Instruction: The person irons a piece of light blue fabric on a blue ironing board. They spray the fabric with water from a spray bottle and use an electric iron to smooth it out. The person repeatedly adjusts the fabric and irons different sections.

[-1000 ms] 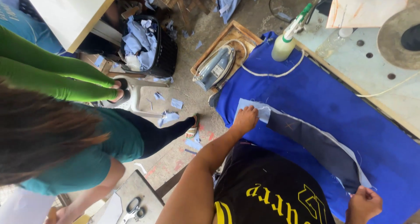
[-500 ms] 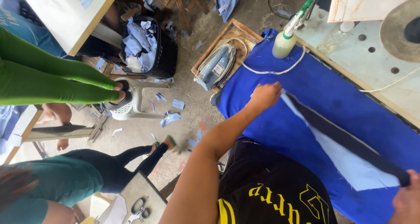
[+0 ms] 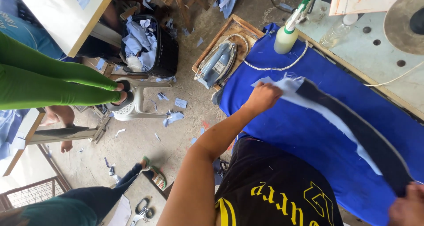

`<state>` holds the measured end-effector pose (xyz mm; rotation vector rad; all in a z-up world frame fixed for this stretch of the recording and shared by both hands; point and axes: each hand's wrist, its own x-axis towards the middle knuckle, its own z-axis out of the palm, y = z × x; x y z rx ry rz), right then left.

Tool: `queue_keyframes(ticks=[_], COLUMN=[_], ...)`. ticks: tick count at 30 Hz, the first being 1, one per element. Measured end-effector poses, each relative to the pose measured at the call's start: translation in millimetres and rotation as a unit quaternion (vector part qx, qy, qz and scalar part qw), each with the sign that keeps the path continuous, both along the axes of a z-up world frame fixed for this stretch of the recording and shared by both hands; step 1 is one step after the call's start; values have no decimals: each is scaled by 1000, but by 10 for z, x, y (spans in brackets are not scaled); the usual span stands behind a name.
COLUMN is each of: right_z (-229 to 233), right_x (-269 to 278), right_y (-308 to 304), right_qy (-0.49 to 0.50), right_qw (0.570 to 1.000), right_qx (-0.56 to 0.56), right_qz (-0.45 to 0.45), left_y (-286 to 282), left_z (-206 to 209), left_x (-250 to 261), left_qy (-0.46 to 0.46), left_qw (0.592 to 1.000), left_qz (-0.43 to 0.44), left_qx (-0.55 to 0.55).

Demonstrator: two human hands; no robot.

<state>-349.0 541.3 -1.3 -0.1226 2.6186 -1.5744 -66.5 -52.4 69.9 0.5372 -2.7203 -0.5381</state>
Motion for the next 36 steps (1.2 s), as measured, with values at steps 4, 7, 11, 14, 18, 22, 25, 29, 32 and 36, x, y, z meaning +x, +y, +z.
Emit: queue_keyframes(ticks=[4, 7, 11, 14, 18, 22, 25, 29, 32, 36], right_z=[-604, -655, -879, -564, -627, -520, -169, 631, 775, 413], right_x=[812, 1081, 1260, 1394, 1385, 1380, 1295, 855, 467, 3], right_y=[39, -312, -134, -404, -380, -554, -562, -722, -818, -975], right_qy=[-16, -75, -128, -176, -245, -300, -282, -309, -288, -244], right_qw=[999, 989, 976, 957, 942, 928, 908, 872, 838, 877], right_qx=[32, -69, -51, -75, -91, -109, -229, -281, -360, -348], right_qz=[-15, -108, -168, -216, -209, -194, -207, -256, -293, -223], left_y=[205, 180, 276, 228, 240, 199, 198, 141, 39, -49], left_z=[-686, -1389, -1244, -1201, -1324, -1388, -1120, -635, -592, -501], left_x=[369, 581, 861, 963, 1040, 1028, 1009, 1019, 1012, 956], left_qy=[-110, -174, -171, -165, -157, -164, -146, -176, -210, -228], left_qw=[994, 979, 984, 986, 987, 986, 989, 984, 976, 974], left_qz=[12, -1, -31, -12, 3, 10, 5, -20, -24, 1], left_qx=[-20, -106, -42, -24, -19, -21, -8, 35, -43, -10])
